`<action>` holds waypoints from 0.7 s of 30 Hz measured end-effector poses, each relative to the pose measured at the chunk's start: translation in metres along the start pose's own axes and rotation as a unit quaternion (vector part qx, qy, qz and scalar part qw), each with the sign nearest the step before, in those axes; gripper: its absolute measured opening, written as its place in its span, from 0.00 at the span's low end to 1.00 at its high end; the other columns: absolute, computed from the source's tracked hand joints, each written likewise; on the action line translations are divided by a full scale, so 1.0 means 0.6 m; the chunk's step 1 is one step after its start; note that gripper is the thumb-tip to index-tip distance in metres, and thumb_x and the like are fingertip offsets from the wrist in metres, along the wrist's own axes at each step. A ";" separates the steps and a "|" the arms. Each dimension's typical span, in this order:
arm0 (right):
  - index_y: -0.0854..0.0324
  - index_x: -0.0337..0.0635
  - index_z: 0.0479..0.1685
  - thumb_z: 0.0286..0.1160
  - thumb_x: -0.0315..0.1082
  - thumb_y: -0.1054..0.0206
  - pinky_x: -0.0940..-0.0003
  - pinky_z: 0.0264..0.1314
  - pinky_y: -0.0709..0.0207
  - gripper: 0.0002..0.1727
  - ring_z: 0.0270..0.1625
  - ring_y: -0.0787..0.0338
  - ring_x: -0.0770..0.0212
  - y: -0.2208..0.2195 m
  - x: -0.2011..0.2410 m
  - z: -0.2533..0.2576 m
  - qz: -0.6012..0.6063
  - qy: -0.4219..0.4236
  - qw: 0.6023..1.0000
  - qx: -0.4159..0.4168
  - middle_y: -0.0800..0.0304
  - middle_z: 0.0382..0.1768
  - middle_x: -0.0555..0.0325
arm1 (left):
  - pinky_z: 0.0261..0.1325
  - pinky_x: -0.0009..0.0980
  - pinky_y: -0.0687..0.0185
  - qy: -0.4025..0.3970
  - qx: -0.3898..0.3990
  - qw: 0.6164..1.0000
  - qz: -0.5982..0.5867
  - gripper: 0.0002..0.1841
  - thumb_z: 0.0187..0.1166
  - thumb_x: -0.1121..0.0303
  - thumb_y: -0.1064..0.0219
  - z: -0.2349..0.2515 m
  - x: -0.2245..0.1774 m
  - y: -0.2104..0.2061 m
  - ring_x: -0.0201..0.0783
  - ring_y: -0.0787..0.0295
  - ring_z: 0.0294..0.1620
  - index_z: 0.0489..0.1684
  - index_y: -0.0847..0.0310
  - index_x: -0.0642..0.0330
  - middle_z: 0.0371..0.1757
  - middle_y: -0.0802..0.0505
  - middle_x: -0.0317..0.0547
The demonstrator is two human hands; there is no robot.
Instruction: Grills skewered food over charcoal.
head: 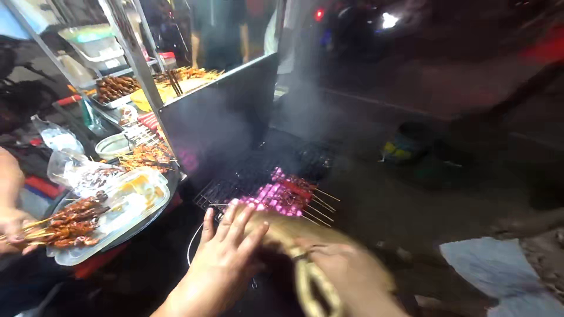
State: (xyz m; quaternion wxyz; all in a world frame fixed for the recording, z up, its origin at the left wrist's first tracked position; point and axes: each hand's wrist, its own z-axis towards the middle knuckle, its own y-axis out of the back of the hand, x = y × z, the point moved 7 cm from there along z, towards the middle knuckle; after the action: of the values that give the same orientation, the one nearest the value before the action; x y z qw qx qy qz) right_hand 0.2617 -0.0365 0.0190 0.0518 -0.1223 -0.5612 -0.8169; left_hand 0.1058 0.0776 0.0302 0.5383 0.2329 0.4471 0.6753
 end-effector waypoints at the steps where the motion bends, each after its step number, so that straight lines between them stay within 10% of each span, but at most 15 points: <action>1: 0.05 0.46 0.46 0.72 0.25 0.33 0.45 0.49 0.13 0.12 0.47 0.02 0.51 -0.016 0.047 0.009 0.011 0.055 0.998 -0.013 0.01 0.48 0.57 | 0.72 0.74 0.32 0.023 0.103 0.994 0.011 0.34 0.60 0.58 0.19 0.007 -0.015 -0.002 0.60 0.20 0.76 0.73 0.19 0.44 0.74 0.14 0.53; 4: 0.08 0.51 0.46 0.74 0.32 0.33 0.49 0.53 0.15 0.09 0.54 0.05 0.55 -0.042 0.090 0.030 0.071 0.122 0.987 -0.081 0.03 0.49 0.61 | 0.51 0.68 0.19 0.161 0.376 0.912 -0.030 0.28 0.80 0.69 0.36 -0.008 0.008 -0.022 0.65 0.09 0.56 0.82 0.27 0.45 0.63 0.09 0.59; 8: 0.09 0.40 0.58 0.78 0.36 0.32 0.43 0.73 0.20 0.16 0.68 0.12 0.43 -0.088 -0.121 0.034 0.160 -0.087 0.978 -0.098 0.08 0.61 0.45 | 0.73 0.54 0.21 0.279 0.111 0.948 -0.102 0.24 0.80 0.66 0.40 -0.090 0.103 0.036 0.45 0.16 0.71 0.77 0.22 0.45 0.73 0.14 0.45; 12: 0.28 0.35 0.81 0.88 0.40 0.40 0.38 0.85 0.37 0.27 0.82 0.27 0.32 -0.266 -0.313 -0.012 0.130 -0.301 0.917 0.228 0.25 0.78 0.31 | 0.61 0.27 0.13 0.304 -0.041 0.895 -0.323 0.24 0.77 0.69 0.32 -0.118 0.057 0.027 0.25 0.12 0.55 0.74 0.23 0.61 0.60 0.09 0.39; 16: 0.29 0.39 0.80 0.93 0.43 0.45 0.54 0.53 0.18 0.24 0.51 0.09 0.51 -0.345 -0.351 -0.046 0.288 -0.428 0.809 0.280 0.12 0.61 0.41 | 0.63 0.27 0.17 0.337 -0.097 0.872 -0.342 0.24 0.79 0.68 0.31 -0.112 0.028 -0.011 0.26 0.13 0.55 0.73 0.24 0.65 0.60 0.10 0.43; 21: 0.18 0.40 0.64 0.93 0.38 0.45 0.77 0.25 0.31 0.16 0.22 0.25 0.72 -0.339 -0.346 -0.041 0.388 -0.441 0.769 0.251 0.18 0.31 0.61 | 0.61 0.29 0.13 0.386 -0.129 0.866 -0.291 0.21 0.77 0.70 0.31 -0.146 0.026 -0.015 0.26 0.11 0.53 0.70 0.21 0.62 0.56 0.08 0.41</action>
State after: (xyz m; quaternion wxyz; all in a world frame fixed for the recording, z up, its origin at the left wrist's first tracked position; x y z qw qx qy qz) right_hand 0.4135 0.0037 -0.2270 0.1396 -0.6591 -0.6124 -0.4135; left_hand 0.0356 0.0612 -0.0232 0.5200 -0.2588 0.5760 0.5752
